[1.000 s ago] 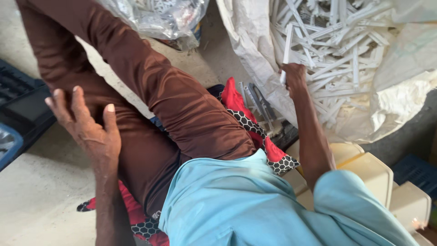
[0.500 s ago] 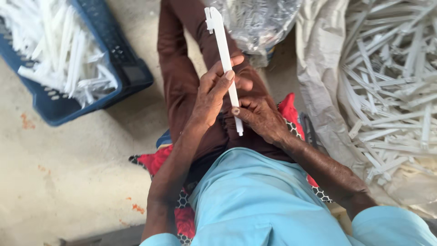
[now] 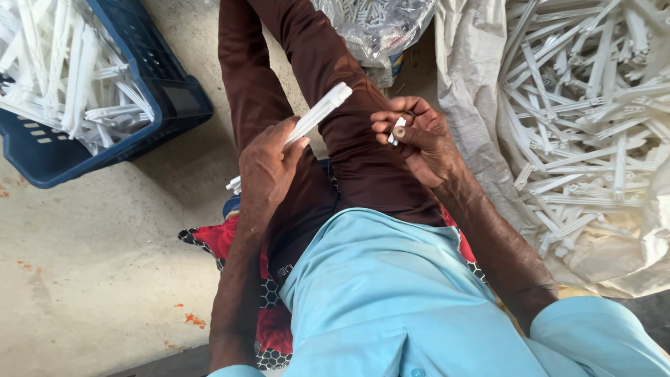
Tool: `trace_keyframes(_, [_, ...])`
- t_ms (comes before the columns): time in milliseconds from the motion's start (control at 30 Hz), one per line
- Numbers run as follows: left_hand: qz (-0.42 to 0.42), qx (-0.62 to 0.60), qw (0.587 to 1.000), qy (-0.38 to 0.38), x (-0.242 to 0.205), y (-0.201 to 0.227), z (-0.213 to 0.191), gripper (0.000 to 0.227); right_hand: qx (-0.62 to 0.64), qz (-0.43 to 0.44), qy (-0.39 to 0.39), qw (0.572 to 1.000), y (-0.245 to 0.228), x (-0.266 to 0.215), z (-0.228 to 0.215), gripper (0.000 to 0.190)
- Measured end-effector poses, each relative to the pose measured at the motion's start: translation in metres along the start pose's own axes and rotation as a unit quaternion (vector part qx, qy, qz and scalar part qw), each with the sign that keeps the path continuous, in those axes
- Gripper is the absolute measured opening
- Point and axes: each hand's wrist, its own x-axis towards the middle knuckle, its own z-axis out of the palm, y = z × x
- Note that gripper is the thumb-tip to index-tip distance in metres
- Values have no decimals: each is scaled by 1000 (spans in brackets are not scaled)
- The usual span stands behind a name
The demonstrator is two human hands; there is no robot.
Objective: The person sits and repeatedly assembles white plastic components by hand. They pick up two pieces, align them, and press them together, then place the assembled unit into a blue basket. The process is repeated continuously with parts sourced from a large sack.
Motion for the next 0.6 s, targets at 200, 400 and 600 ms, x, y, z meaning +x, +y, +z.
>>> trace_keyframes(200, [49,52,997,-9,-2,-10,13,27,0,0,52,999,5,3,-19,14])
trace_keyframes(400, [34,49,995,-83,-7,-24,26,31,-14,-35,48,998,6,4,-24,19])
trace_keyframes(600, [103,7,992,-76,7,-39,45,30,-237,-73,71,966,4,19,-37,25])
